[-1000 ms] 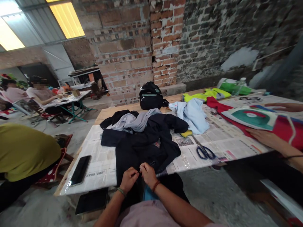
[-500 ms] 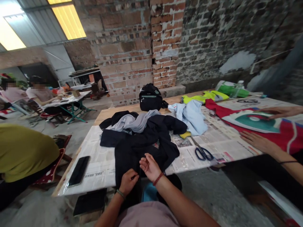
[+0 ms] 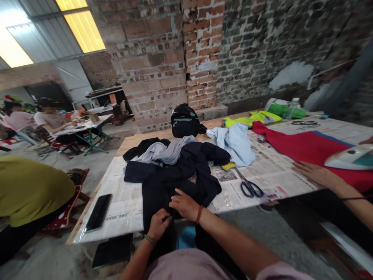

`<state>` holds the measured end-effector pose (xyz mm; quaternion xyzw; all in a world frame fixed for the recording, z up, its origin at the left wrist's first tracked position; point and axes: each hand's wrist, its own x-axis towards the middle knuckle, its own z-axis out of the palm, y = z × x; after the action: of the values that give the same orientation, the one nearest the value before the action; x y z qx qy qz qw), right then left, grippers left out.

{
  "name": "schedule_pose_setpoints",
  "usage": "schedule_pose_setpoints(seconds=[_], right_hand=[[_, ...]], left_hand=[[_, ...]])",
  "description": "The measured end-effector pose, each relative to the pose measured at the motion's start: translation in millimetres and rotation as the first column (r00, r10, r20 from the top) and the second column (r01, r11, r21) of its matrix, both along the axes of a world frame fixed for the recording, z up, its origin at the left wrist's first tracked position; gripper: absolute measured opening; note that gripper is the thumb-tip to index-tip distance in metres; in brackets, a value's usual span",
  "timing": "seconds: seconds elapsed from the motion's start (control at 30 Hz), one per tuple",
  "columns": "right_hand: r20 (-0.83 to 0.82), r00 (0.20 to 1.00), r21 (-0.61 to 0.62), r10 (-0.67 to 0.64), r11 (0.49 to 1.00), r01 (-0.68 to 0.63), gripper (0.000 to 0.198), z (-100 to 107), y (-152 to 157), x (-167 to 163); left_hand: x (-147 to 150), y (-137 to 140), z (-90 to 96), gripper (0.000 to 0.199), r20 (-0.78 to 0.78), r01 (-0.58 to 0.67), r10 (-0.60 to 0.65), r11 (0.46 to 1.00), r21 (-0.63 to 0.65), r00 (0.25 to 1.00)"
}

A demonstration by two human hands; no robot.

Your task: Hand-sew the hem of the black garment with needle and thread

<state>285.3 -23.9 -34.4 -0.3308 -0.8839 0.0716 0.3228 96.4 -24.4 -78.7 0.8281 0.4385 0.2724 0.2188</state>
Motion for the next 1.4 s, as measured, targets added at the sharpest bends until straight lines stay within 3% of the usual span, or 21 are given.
schedule_pose_setpoints(seconds=[0.13,0.47,0.87,1.0,1.17,1.23,1.3,1.4], right_hand=[[-0.029,0.992,0.067,-0.125,0.990,0.127,0.031,12,10,29],[0.002,0.957,0.217,-0.289,0.935,0.281,0.029,25,20,68],[-0.009,0.905,0.230,-0.425,0.880,0.415,0.029,35,28,102],[-0.099,0.894,0.100,-0.438,0.889,0.447,0.026,31,22,98],[-0.305,0.849,-0.247,-0.430,0.897,0.366,0.030,11,0,62],[-0.396,0.792,-0.406,-0.464,0.863,0.302,0.029,-3,-12,39],[-0.443,0.726,-0.562,-0.527,0.794,0.233,0.028,-18,-24,16],[-0.431,0.676,-0.692,-0.599,0.699,0.178,0.026,-36,-34,-6]], left_hand=[[2,-1,4.1,0.017,-0.018,-0.016,0.016,1.000,-0.014,1.000],[2,1,0.7,0.018,-0.008,-0.016,0.016,1.000,-0.021,1.000],[3,1,0.5,0.019,-0.002,-0.020,0.020,0.999,-0.030,1.000],[2,1,0.6,0.019,0.015,-0.013,0.014,0.999,-0.041,1.000],[1,1,2.8,0.019,0.045,-0.008,0.012,0.998,-0.067,0.999],[0,2,3.7,0.020,0.072,-0.010,0.016,0.997,-0.080,0.997],[0,4,4.3,0.020,0.096,-0.022,0.032,0.995,-0.101,0.995],[0,7,4.6,0.020,0.111,-0.056,0.073,0.987,-0.151,0.991]])
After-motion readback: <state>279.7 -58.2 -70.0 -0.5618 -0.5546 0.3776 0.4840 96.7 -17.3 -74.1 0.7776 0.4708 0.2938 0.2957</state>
